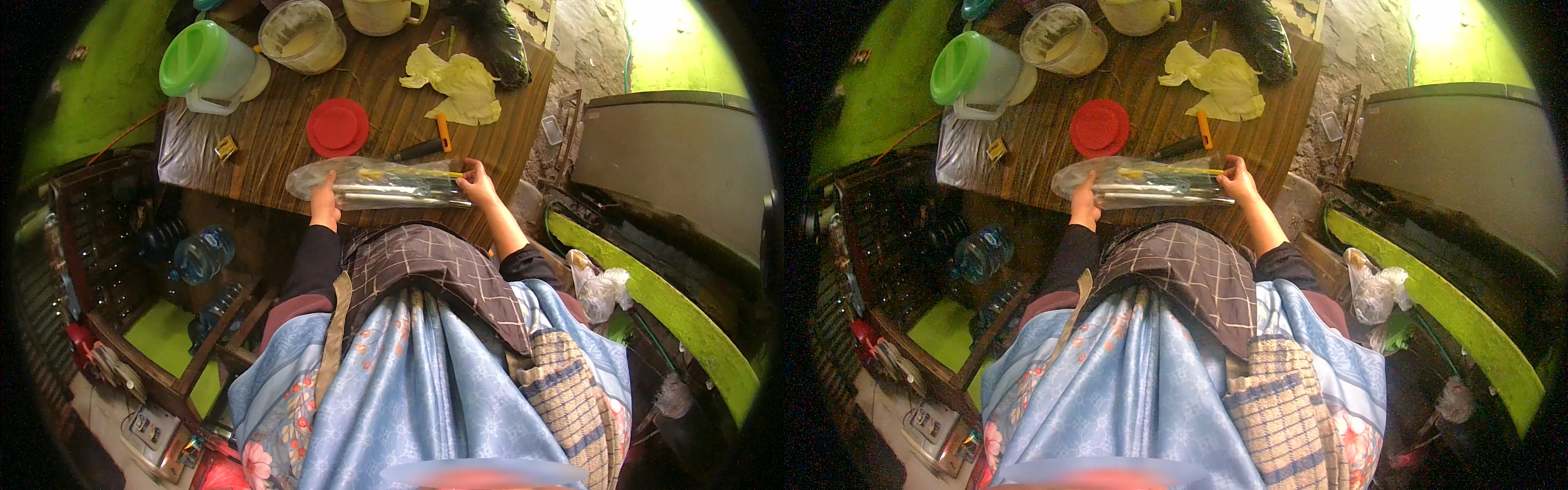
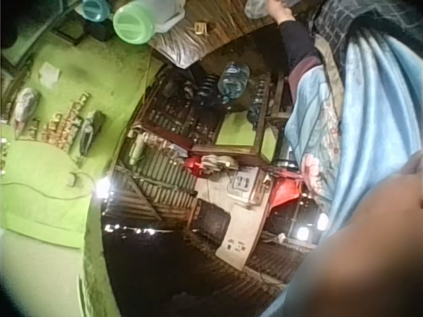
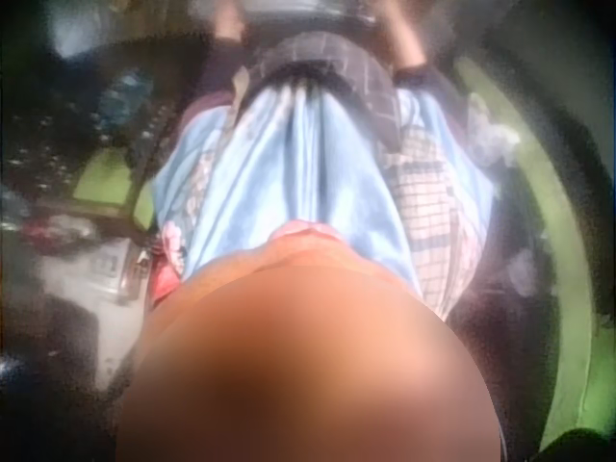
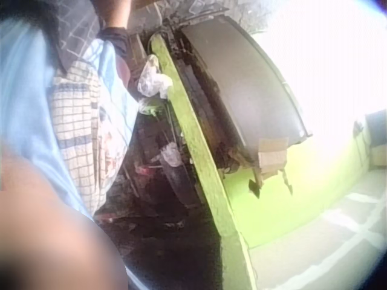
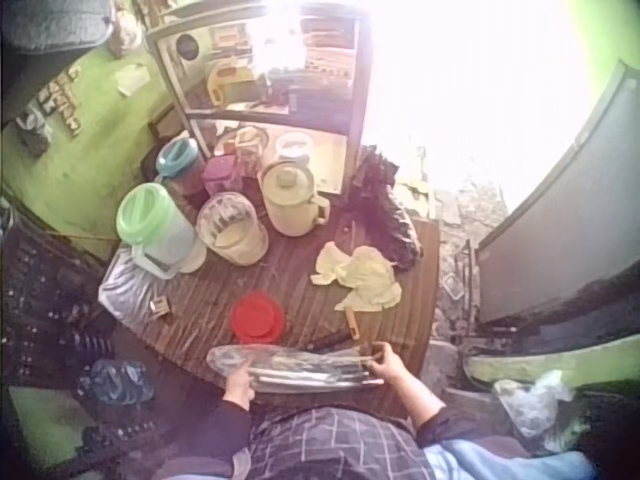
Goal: The person rinses chopped vegetables in a bowl at the sink, then moves to a table to assemble a broom by connecting two metal poles and attaching a brush head. The person tests the assembled broom by sweeping the floor.
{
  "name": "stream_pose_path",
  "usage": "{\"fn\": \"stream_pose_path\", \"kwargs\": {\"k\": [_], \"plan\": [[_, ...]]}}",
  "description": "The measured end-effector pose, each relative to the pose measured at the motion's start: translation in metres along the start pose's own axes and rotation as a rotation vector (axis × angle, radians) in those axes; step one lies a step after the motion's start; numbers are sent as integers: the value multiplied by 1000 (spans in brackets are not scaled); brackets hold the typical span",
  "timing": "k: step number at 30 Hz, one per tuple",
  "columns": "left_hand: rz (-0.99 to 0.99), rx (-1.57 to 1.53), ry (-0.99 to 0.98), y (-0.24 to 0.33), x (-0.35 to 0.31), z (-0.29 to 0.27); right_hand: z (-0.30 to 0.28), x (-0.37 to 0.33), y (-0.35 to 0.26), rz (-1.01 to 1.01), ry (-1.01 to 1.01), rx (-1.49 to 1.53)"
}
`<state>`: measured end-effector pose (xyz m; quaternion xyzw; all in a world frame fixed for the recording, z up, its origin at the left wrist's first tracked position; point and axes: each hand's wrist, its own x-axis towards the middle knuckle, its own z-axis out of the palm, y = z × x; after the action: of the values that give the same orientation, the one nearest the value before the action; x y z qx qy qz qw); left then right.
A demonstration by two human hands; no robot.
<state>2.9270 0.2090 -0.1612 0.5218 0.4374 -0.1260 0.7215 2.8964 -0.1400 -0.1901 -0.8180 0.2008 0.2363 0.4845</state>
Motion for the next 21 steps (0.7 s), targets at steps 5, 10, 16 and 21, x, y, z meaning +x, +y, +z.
{"fn": "stream_pose_path", "kwargs": {"k": [5,10,16,21], "plan": [[-12,-203,108,11,10,-31,-28,0,13,87,-58,427],[6,-317,173,13,18,-46,-51,-1,36,76,-49,432],[10,-312,202,12,10,-45,-42,-10,51,-64,92,496],[11,-286,170,14,-2,-46,-44,-19,42,107,102,570]]}}
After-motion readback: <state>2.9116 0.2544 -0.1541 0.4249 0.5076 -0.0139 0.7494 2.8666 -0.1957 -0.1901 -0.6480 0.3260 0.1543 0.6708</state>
